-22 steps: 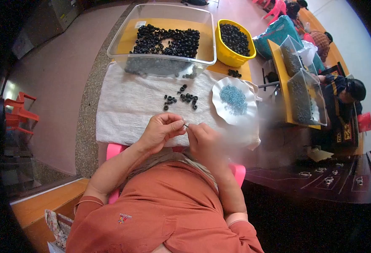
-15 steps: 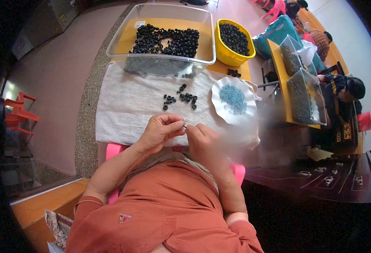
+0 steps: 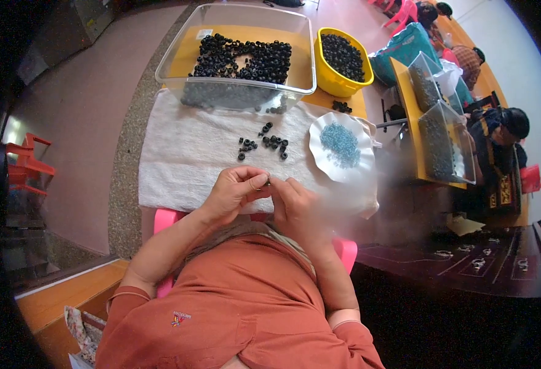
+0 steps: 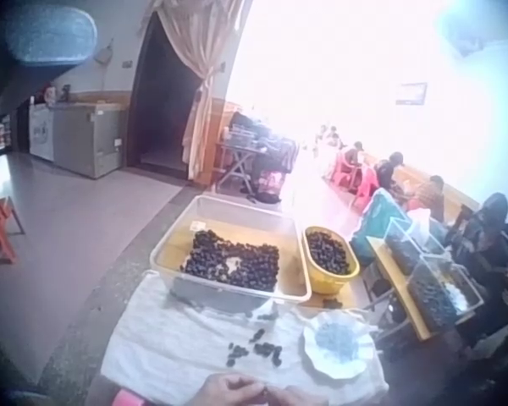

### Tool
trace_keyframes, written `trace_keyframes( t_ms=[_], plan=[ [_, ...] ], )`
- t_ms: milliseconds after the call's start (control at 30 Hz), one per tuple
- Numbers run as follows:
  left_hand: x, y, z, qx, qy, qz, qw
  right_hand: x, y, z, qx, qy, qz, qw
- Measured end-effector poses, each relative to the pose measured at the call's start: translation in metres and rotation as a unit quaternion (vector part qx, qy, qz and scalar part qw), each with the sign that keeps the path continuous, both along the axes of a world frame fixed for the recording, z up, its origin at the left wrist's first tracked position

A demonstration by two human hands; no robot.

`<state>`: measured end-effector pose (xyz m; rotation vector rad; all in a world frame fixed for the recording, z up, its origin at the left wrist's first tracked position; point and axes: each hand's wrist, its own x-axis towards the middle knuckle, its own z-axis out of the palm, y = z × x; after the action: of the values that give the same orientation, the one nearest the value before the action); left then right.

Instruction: Inspecting small black industrial components for quality control and sorting them.

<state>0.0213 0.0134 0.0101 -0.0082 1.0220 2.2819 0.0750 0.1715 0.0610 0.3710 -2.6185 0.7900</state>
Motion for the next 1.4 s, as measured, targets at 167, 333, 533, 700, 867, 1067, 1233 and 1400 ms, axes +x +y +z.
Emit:
trace_keyframes(
  t_ms=[167,333,533,700,867,1067,1233,1400],
  plan=[
    [0.0,0.0,-0.002,0.003,0.001,0.005,1.0,0.001,0.0,-0.001,0.009,0.002,0.001,1.0],
    [0.001,0.0,-0.006,0.033,-0.006,0.008,0.999,0.005,-0.005,-0.003,0.036,-0.004,-0.008,0.999],
    [0.0,0.001,-0.006,0.046,-0.005,0.003,0.999,0.006,-0.009,-0.012,0.021,0.007,-0.037,0.999],
    [-0.001,0.001,-0.01,0.055,-0.005,0.008,0.998,0.004,-0.01,-0.004,0.01,-0.032,-0.025,0.999],
    [0.0,0.003,-0.005,0.042,-0.012,0.016,0.999,0.005,-0.01,-0.007,-0.001,-0.026,-0.035,0.999],
    [-0.001,0.001,-0.006,0.033,-0.012,0.014,0.999,0.009,-0.017,-0.012,-0.027,-0.021,-0.064,0.997],
    [0.001,0.001,-0.008,0.058,-0.023,0.011,0.998,0.007,-0.024,-0.019,-0.07,0.009,-0.082,0.994],
    [0.007,0.006,-0.006,0.075,-0.027,0.031,0.996,0.006,-0.029,-0.027,-0.078,0.062,-0.104,0.99]
  ],
)
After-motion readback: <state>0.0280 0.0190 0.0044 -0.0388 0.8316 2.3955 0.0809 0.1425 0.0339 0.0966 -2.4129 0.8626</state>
